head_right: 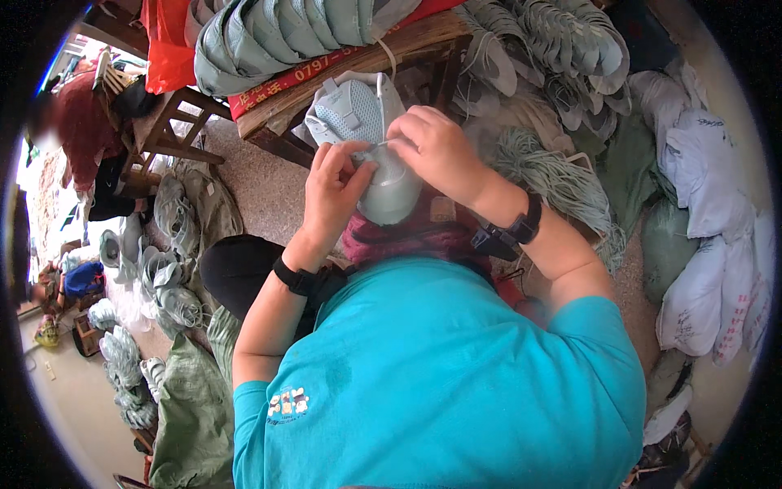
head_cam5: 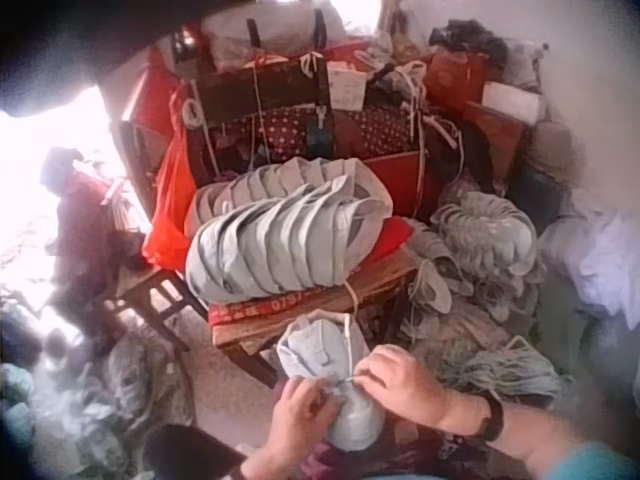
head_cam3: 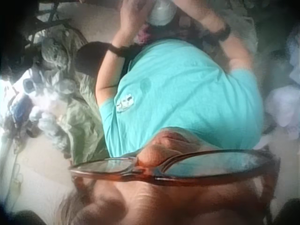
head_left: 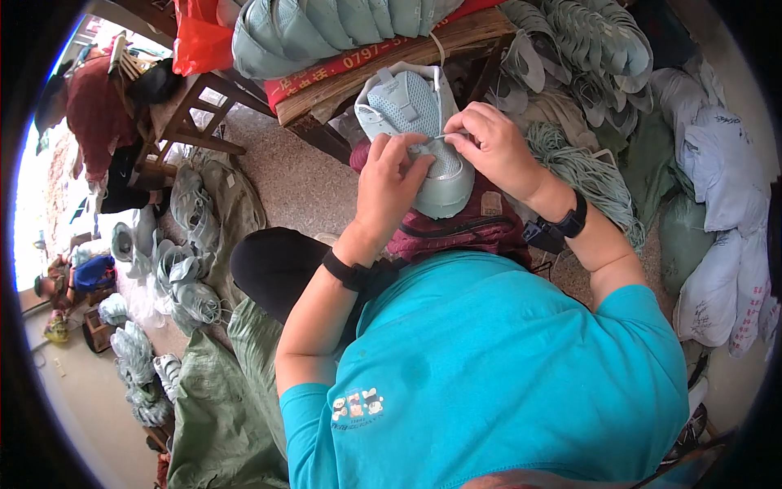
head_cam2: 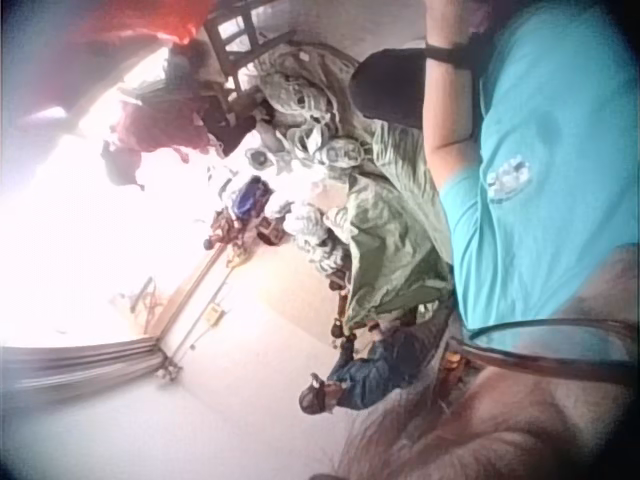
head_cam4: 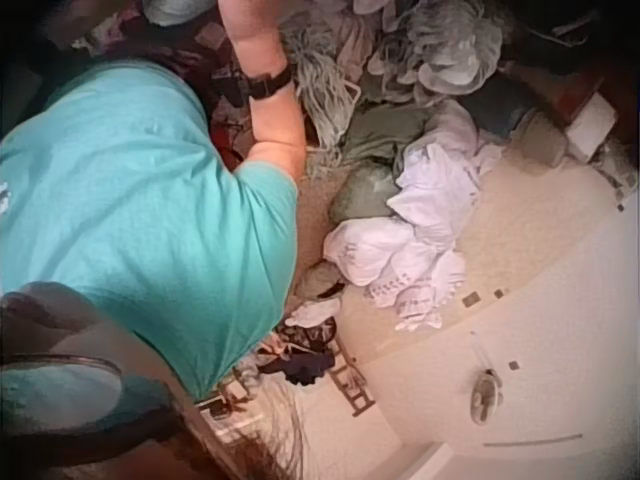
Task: The person sits on the floor and laces a light-colored sneaker by hand, threading the laces through the eyelets and tying a knot. After finishing one shoe, they place it on a stack of similar shoes and then reach into a green sack to retrieve another item.
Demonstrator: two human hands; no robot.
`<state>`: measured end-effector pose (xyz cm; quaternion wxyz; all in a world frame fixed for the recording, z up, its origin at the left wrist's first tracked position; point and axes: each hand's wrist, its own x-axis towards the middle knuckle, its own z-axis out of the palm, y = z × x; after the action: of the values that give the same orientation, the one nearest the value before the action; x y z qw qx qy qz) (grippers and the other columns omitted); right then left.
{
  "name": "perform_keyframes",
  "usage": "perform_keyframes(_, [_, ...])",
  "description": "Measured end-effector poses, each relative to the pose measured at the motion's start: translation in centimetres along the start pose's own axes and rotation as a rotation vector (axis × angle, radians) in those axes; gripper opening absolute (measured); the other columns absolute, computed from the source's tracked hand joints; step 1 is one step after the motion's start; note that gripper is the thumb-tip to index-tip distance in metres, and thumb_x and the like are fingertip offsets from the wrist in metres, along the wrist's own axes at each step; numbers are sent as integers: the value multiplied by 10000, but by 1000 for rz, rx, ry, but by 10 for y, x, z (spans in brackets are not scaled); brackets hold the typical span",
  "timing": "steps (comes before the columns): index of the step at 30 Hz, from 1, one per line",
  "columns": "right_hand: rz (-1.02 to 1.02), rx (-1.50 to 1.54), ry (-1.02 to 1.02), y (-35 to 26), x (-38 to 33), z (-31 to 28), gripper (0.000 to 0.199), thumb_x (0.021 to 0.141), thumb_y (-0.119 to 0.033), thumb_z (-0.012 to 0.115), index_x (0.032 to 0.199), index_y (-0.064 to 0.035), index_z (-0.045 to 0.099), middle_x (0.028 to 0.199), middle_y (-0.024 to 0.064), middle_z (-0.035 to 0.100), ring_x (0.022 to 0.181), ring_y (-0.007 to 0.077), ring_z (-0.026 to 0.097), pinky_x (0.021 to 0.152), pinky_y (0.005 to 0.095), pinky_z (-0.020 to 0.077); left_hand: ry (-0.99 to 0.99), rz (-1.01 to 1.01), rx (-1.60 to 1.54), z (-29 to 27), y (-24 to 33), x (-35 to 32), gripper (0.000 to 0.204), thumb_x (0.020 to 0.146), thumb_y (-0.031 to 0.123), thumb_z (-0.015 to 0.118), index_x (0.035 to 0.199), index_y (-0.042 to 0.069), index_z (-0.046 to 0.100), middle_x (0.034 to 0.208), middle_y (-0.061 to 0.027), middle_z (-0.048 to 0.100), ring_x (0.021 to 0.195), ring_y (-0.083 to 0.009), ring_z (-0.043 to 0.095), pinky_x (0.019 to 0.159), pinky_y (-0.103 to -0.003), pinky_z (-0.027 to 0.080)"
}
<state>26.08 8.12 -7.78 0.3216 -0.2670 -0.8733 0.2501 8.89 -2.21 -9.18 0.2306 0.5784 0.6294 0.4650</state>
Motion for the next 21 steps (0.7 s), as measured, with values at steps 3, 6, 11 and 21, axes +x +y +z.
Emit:
perform_keyframes(3, [-15, -9, 15, -2, 2, 1, 129, 799, -35, 687, 882, -29, 589, 839, 99, 575, 774, 277, 586, 686, 364, 481, -4, 10, 22, 0, -1, 0, 276, 798, 77, 731, 1066, 104, 670, 737, -18, 428, 649, -133, 440, 580, -280, 398])
perform_keyframes(6, [-18, -28, 7, -3, 3, 3, 143, 797, -41, 689, 876, -29, 571, 833, 96, 569, 772, 277, 585, 670, 365, 482, -6, 21, 55, -1, -1, -1, 274, 802, 126, 733, 1066, 122, 659, 777, -47, 467, 641, -175, 493, 578, -320, 434])
perform_keyframes(11, [-117, -98, -58, -5, 7, 2, 148, 798, -45, 684, 874, -29, 559, 827, 105, 564, 768, 284, 584, 661, 370, 486, 8, 41, 74, 1, -4, -2, 275, 802, 144, 735, 1065, 133, 652, 795, -60, 481, 636, -194, 514, 574, -340, 450])
perform_keyframes(21, [73, 300, -274, 8, 21, 1, 79, 829, -55, 683, 866, -15, 627, 855, 66, 583, 762, 150, 585, 677, 267, 477, 6, 23, 55, 2, -3, -3, 282, 790, 123, 737, 1054, 111, 639, 786, -64, 468, 656, -195, 509, 587, -342, 446])
